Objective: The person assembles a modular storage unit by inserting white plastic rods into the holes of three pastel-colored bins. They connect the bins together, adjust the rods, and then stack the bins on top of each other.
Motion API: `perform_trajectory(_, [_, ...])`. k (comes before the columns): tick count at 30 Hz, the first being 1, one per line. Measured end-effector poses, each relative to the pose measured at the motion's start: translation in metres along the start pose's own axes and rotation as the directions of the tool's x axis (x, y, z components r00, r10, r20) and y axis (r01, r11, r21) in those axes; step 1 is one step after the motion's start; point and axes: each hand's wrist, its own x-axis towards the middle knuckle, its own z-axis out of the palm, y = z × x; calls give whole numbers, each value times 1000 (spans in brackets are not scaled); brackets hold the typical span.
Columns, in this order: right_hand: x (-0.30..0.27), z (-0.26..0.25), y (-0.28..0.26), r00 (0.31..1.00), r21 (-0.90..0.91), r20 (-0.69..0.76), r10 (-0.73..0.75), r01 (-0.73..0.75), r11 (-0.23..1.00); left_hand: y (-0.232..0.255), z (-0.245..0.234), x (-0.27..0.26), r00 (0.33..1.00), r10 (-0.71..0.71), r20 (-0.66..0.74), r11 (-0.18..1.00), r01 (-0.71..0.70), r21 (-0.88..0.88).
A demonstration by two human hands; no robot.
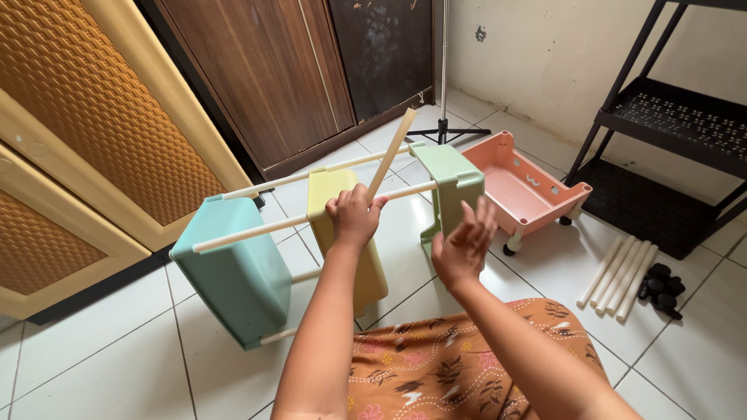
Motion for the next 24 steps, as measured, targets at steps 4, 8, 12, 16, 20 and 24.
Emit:
perform_trajectory(4, [26, -14, -6, 946, -39, 45, -320, 322, 946, 4, -4, -9, 996, -54, 73, 997, 58, -53])
perform_trajectory(8, [31, -17, -1, 928, -110, 0, -373, 371, 922, 2, -5, -16, 986, -93, 139, 995, 98, -32])
perform_trajectory(12, [35, -16, 11, 906, -74, 44, -421, 423, 903, -2, 0, -28, 978, -122, 171, 992, 126, -10])
perform_trajectory(16, [38, -19, 14, 885, -5, 200, -421, 431, 902, -7, 1, -45, 959, -148, 241, 987, 157, -19])
perform_trajectory(20, [40, -28, 5, 891, 61, 139, -431, 427, 902, -2, -5, -49, 992, -69, 106, 996, 75, -51])
perform_trajectory(24, [40, -33, -14, 918, 240, 36, -396, 377, 895, 21, -3, -42, 997, -57, -49, 998, 56, -27])
